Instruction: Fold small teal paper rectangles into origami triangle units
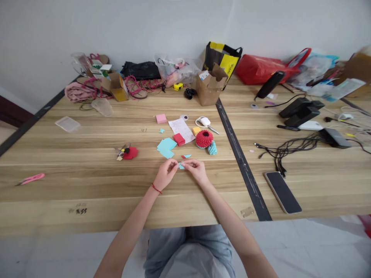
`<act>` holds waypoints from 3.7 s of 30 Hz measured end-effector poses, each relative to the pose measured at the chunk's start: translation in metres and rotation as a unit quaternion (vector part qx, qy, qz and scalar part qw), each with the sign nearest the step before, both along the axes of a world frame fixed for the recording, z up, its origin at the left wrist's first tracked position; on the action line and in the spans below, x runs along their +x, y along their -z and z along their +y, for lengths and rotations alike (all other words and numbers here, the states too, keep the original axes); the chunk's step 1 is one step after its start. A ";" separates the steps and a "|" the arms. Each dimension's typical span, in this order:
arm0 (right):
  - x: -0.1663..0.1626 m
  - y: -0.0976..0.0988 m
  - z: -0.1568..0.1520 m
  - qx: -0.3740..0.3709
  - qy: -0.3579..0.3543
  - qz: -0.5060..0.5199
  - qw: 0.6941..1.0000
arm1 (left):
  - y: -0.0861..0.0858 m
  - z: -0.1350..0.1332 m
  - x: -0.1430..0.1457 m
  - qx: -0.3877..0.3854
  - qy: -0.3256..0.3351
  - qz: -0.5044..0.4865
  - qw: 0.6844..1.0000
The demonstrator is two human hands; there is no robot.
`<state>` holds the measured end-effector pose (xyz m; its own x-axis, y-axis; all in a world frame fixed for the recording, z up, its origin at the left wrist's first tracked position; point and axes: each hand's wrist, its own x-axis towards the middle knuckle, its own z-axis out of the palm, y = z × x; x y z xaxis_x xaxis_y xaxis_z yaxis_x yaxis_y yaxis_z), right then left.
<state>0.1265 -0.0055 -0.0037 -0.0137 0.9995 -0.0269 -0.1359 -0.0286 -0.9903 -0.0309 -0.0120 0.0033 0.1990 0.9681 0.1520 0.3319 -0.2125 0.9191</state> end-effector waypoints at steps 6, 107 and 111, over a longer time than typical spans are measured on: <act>0.000 -0.001 0.000 -0.005 -0.007 -0.008 1.000 | -0.001 0.000 0.000 -0.003 -0.002 0.002 1.000; -0.005 -0.003 -0.005 0.053 -0.072 -0.009 0.996 | -0.007 -0.003 -0.001 0.142 0.026 0.164 0.976; -0.003 0.001 0.000 0.024 -0.037 0.003 0.999 | -0.009 -0.004 0.000 0.124 0.038 0.120 0.984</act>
